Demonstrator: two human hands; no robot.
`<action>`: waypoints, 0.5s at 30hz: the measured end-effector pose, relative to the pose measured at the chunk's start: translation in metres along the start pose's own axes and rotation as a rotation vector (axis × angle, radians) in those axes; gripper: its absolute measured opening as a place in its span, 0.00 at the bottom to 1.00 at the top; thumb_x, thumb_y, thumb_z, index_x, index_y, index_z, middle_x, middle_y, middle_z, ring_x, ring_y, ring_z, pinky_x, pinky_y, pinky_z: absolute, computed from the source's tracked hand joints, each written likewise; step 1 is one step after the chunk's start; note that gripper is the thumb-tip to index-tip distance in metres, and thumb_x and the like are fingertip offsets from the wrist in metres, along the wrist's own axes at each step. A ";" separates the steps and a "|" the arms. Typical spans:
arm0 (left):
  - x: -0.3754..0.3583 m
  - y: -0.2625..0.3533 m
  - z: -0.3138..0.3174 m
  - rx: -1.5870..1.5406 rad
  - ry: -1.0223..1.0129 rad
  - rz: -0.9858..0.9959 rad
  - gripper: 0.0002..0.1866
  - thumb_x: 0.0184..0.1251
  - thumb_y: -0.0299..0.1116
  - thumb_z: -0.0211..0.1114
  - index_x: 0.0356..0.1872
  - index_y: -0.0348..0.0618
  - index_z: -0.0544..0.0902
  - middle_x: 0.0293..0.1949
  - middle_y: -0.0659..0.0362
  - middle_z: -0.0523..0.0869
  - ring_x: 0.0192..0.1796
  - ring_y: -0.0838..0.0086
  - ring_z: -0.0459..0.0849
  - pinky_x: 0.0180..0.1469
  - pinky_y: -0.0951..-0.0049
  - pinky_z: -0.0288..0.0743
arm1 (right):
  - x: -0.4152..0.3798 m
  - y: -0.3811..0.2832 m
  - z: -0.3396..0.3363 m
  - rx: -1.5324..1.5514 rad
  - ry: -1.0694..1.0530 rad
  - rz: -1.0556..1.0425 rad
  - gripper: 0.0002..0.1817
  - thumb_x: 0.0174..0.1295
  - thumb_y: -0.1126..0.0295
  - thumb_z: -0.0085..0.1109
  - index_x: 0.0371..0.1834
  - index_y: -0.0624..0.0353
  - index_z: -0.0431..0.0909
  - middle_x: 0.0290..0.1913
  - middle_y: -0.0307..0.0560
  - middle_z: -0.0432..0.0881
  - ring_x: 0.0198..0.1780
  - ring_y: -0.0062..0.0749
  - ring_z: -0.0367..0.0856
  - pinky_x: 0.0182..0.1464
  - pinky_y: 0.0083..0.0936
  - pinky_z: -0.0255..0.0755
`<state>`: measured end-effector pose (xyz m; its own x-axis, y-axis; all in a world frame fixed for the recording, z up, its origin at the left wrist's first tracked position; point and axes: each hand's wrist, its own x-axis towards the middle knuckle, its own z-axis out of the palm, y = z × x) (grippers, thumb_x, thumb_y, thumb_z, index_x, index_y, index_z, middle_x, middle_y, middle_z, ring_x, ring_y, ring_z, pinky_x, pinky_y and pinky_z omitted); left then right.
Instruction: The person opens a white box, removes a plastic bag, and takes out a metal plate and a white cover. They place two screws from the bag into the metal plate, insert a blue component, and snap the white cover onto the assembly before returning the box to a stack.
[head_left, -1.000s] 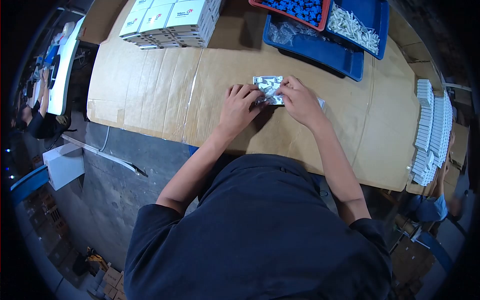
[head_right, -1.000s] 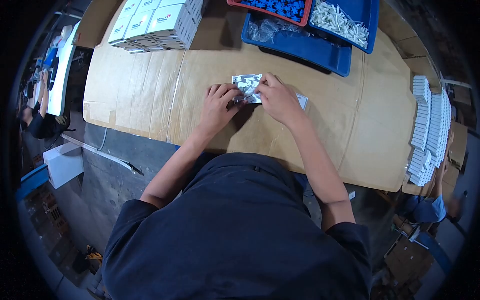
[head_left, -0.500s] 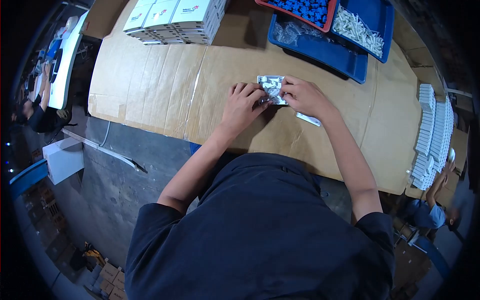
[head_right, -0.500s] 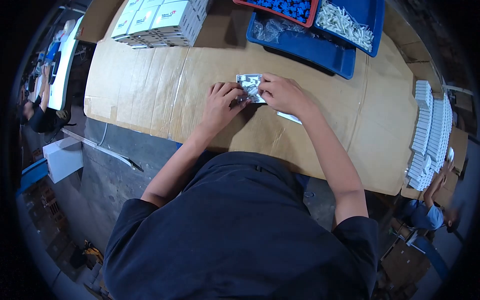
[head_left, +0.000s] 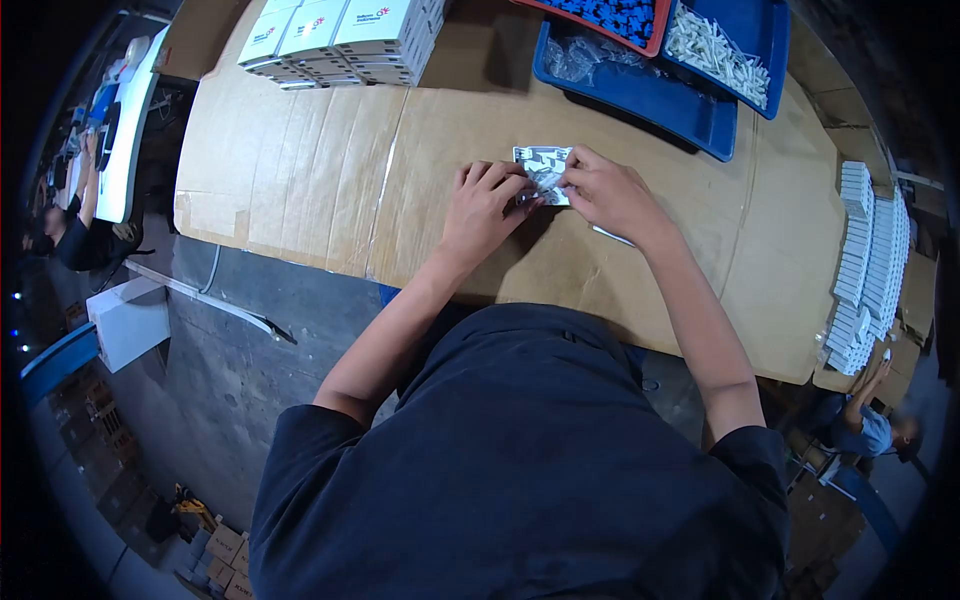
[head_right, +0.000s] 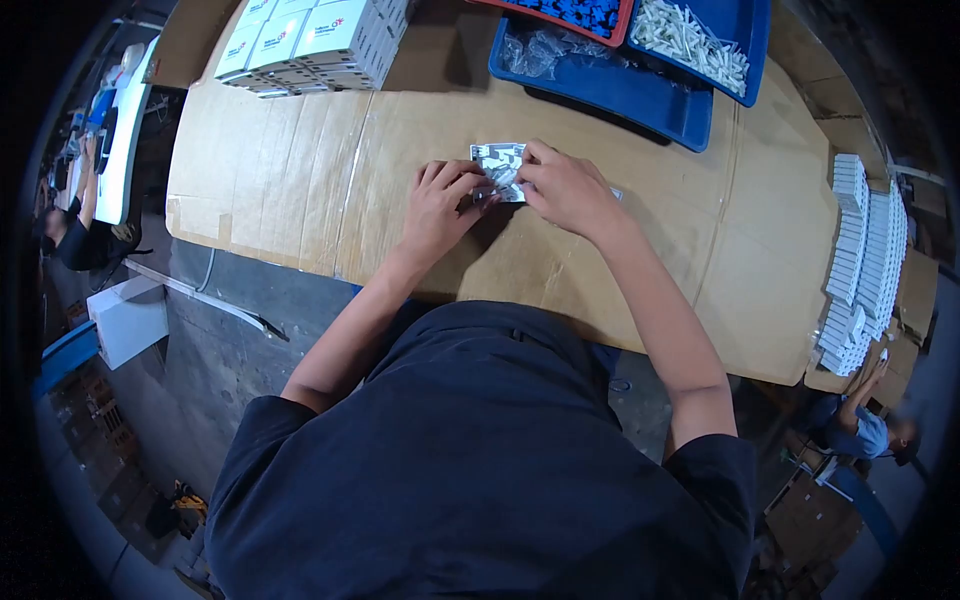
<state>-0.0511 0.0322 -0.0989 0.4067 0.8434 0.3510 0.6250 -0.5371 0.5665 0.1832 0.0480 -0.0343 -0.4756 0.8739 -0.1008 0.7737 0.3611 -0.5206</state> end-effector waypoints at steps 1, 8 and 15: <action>0.000 0.001 -0.001 0.006 -0.007 0.000 0.13 0.61 0.40 0.77 0.43 0.50 0.89 0.52 0.63 0.87 0.57 0.62 0.81 0.62 0.58 0.68 | 0.001 0.001 -0.002 -0.009 -0.016 -0.001 0.06 0.61 0.72 0.65 0.38 0.60 0.87 0.47 0.45 0.81 0.44 0.45 0.86 0.47 0.43 0.80; -0.001 -0.001 0.001 0.035 -0.019 0.007 0.12 0.61 0.40 0.77 0.44 0.52 0.89 0.52 0.64 0.87 0.58 0.63 0.80 0.63 0.58 0.67 | 0.024 0.001 -0.007 -0.213 -0.196 -0.122 0.09 0.59 0.73 0.68 0.42 0.59 0.87 0.50 0.44 0.82 0.47 0.45 0.86 0.49 0.42 0.80; -0.003 -0.002 0.000 0.049 -0.050 0.009 0.15 0.58 0.38 0.77 0.46 0.52 0.87 0.53 0.63 0.85 0.58 0.62 0.79 0.65 0.54 0.68 | 0.037 0.009 -0.021 -0.116 -0.352 -0.141 0.10 0.59 0.73 0.68 0.44 0.54 0.88 0.49 0.48 0.82 0.51 0.48 0.85 0.53 0.44 0.78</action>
<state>-0.0534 0.0307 -0.1009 0.4446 0.8375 0.3176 0.6524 -0.5457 0.5259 0.1815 0.0903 -0.0247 -0.6796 0.6551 -0.3302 0.7229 0.5216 -0.4530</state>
